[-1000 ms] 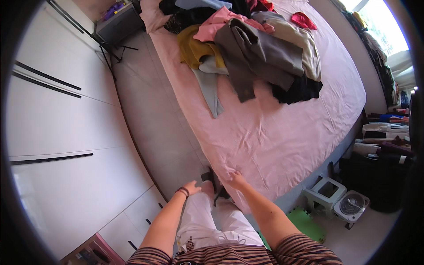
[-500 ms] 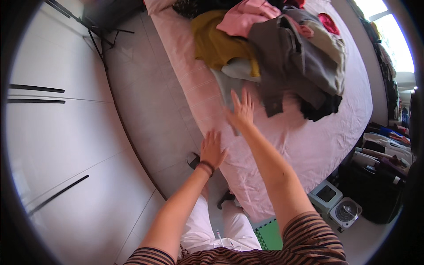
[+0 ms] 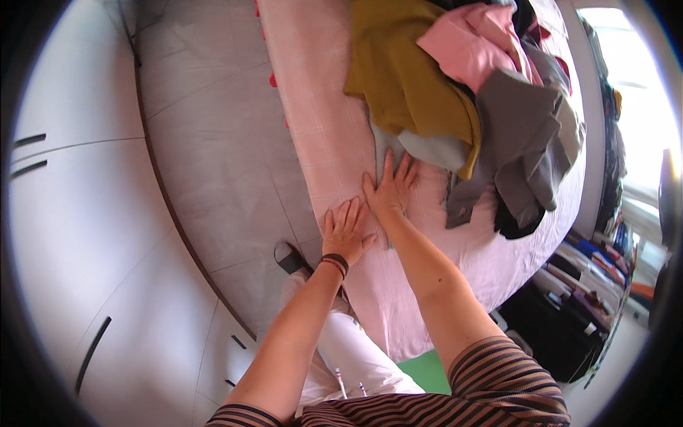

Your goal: The person folds various garments on a bed, including a dark blue item, a yellow top, a black patterned piece, a white shirt with green leaf print, and several other tops. The folded clothes are stacked on a window seat and on the bed.

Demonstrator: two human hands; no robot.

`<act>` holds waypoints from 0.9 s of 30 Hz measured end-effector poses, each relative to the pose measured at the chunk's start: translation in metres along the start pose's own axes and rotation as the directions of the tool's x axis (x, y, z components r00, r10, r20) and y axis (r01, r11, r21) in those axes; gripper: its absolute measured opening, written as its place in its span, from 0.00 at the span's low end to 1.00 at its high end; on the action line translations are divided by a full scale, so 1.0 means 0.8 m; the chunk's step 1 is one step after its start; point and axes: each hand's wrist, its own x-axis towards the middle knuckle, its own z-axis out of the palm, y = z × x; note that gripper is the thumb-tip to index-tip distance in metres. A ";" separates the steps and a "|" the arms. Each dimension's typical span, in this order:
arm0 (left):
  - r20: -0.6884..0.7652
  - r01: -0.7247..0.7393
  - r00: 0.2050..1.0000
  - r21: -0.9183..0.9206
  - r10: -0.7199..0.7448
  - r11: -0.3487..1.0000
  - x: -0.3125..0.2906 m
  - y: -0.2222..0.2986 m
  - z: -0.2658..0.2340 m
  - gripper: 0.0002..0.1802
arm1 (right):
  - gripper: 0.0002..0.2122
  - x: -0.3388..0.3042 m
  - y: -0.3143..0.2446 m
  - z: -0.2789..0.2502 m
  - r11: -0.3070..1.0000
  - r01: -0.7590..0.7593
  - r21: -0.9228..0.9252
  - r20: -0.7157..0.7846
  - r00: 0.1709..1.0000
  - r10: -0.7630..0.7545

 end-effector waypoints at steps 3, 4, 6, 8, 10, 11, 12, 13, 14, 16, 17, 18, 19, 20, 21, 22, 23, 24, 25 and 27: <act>0.009 0.001 1.000 -0.059 0.000 0.998 0.001 -0.003 -0.003 0.39 | 0.36 0.001 -0.002 0.000 1.000 0.006 -0.010 0.016 1.000 -0.006; -0.010 -0.003 1.000 -0.070 0.002 0.998 0.000 -0.004 -0.002 0.39 | 0.36 0.000 -0.003 0.000 1.000 0.003 -0.004 0.011 1.000 -0.003; -0.051 -0.016 0.999 -0.094 0.011 0.995 -0.002 -0.007 0.002 0.39 | 0.36 0.000 -0.004 0.001 1.000 0.011 -0.007 0.016 1.000 -0.011; -0.111 -0.045 0.993 -0.101 0.033 0.994 -0.006 -0.010 0.006 0.39 | 0.36 -0.002 -0.005 0.003 1.000 0.030 -0.005 -0.011 0.999 -0.030; -0.149 -0.056 0.988 -0.117 0.038 0.992 -0.009 -0.013 0.008 0.39 | 0.36 -0.004 -0.004 0.005 0.999 0.051 -0.012 -0.047 0.998 -0.052; -0.156 -0.063 0.987 -0.134 0.041 0.989 -0.011 -0.014 0.009 0.39 | 0.36 -0.005 -0.003 0.006 0.997 0.080 -0.008 -0.075 0.994 -0.080; -0.187 -0.090 0.980 -0.152 0.061 0.984 -0.012 -0.014 0.011 0.39 | 0.36 -0.006 -0.002 0.007 0.996 0.088 -0.019 -0.086 0.992 -0.090; -0.193 -0.096 0.979 -0.142 0.068 0.985 -0.013 -0.014 0.012 0.39 | 0.36 -0.006 0.000 0.008 0.995 0.087 -0.042 -0.099 0.991 -0.091; -0.225 -0.109 0.971 -0.128 0.079 0.986 -0.015 -0.014 0.014 0.39 | 0.36 -0.007 0.002 0.009 0.995 0.102 -0.023 -0.111 0.988 -0.104; -0.278 -0.120 0.957 -0.114 0.085 0.986 -0.018 -0.011 0.019 0.39 | 0.35 -0.009 0.006 0.010 0.993 0.117 0.021 -0.132 0.985 -0.113; -0.299 -0.119 0.951 -0.108 0.082 0.987 -0.019 -0.010 0.022 0.40 | 0.35 -0.010 0.009 0.010 0.990 0.134 0.046 -0.143 0.982 -0.127; -0.335 -0.117 0.939 -0.086 0.082 0.989 -0.021 -0.008 0.024 0.40 | 0.35 -0.012 0.011 0.010 0.987 0.141 0.074 -0.147 0.981 -0.129; -0.332 -0.104 0.940 -0.054 0.080 0.993 -0.022 -0.007 0.026 0.40 | 0.35 -0.013 0.014 0.009 0.983 0.156 0.100 -0.143 0.980 -0.141; -0.343 -0.087 0.936 -0.011 0.078 0.996 -0.023 -0.003 0.027 0.40 | 0.35 -0.015 0.018 0.008 0.973 0.177 0.147 -0.154 0.976 -0.154; -0.358 -0.078 0.930 0.025 0.082 0.997 -0.025 0.002 0.030 0.40 | 0.34 -0.017 0.023 0.007 0.961 0.204 0.184 -0.156 0.972 -0.177; -0.364 -0.028 0.930 0.074 0.053 0.997 -0.028 0.008 0.032 0.40 | 0.34 -0.019 0.029 0.006 0.957 0.221 0.187 -0.162 0.968 -0.191; -0.373 0.005 0.927 0.107 0.035 0.994 -0.029 0.014 0.035 0.40 | 0.33 -0.021 0.036 0.006 0.924 0.270 0.272 -0.174 0.958 -0.229; -0.421 0.023 0.906 0.143 0.040 0.990 -0.033 0.028 0.040 0.40 | 0.33 -0.023 0.044 0.006 0.897 0.305 0.320 -0.192 0.948 -0.254; -0.418 0.137 0.904 0.088 -0.088 0.987 -0.038 0.047 0.045 0.40 | 0.32 -0.027 0.055 0.006 0.848 0.381 0.368 -0.273 0.916 -0.293; -0.448 0.331 0.840 -0.025 -0.306 0.943 -0.061 0.083 0.060 0.41 | 0.31 -0.039 0.089 -0.001 0.666 0.503 0.550 -0.201 0.854 -0.479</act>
